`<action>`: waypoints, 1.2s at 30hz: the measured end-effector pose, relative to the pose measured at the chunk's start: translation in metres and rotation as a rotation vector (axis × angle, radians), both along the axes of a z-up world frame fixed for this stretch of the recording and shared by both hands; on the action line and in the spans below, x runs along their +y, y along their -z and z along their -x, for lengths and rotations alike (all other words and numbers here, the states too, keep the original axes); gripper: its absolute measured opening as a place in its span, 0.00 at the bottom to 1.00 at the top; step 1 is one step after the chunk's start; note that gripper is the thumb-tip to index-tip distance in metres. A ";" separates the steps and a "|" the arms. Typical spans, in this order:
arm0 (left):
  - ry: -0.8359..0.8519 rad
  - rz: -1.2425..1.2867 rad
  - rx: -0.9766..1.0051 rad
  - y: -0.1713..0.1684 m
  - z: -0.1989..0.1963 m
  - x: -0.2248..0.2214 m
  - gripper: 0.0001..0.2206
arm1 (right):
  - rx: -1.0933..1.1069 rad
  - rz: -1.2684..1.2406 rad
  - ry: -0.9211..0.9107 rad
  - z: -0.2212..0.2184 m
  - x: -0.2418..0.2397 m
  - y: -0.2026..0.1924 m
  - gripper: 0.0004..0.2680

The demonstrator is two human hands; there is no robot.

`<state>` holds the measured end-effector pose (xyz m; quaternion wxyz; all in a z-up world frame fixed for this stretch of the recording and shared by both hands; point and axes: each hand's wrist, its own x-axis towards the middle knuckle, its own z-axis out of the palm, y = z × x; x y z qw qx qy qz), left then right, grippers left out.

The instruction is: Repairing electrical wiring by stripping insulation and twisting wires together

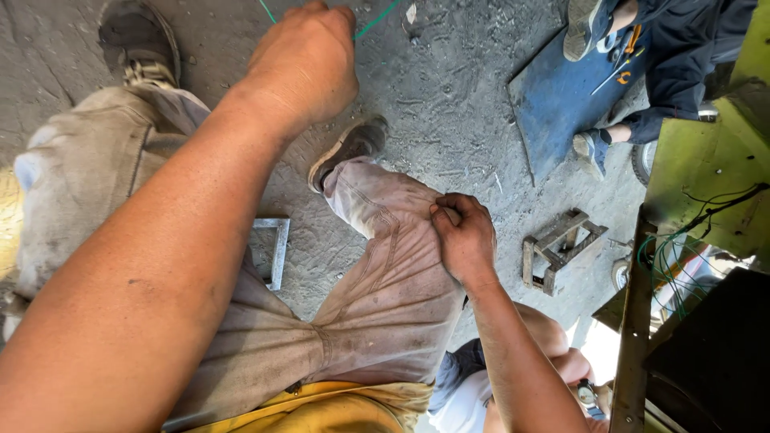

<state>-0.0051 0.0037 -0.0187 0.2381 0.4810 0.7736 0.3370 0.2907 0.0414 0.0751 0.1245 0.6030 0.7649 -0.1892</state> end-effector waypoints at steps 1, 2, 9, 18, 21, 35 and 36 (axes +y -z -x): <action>-0.005 -0.003 0.009 0.001 0.000 0.001 0.11 | 0.009 -0.003 -0.005 0.000 0.000 0.001 0.11; 0.010 0.007 -0.015 0.002 0.000 0.002 0.12 | 0.012 -0.003 0.010 0.000 0.001 0.002 0.10; 0.046 0.075 -0.058 -0.006 -0.002 0.004 0.11 | -0.047 0.007 0.060 -0.002 -0.001 0.006 0.10; 0.073 0.094 -0.054 0.009 -0.005 0.010 0.13 | 0.001 0.019 0.110 -0.011 -0.001 0.007 0.11; 0.062 0.040 -0.061 0.011 -0.002 0.011 0.12 | 0.035 0.020 0.130 -0.011 0.001 0.007 0.10; 0.079 0.088 -0.124 -0.011 -0.002 0.007 0.10 | -0.029 0.041 0.133 0.000 -0.003 0.003 0.11; 0.070 0.121 -0.156 -0.015 -0.002 0.007 0.10 | -0.048 0.048 0.136 0.001 -0.004 0.002 0.11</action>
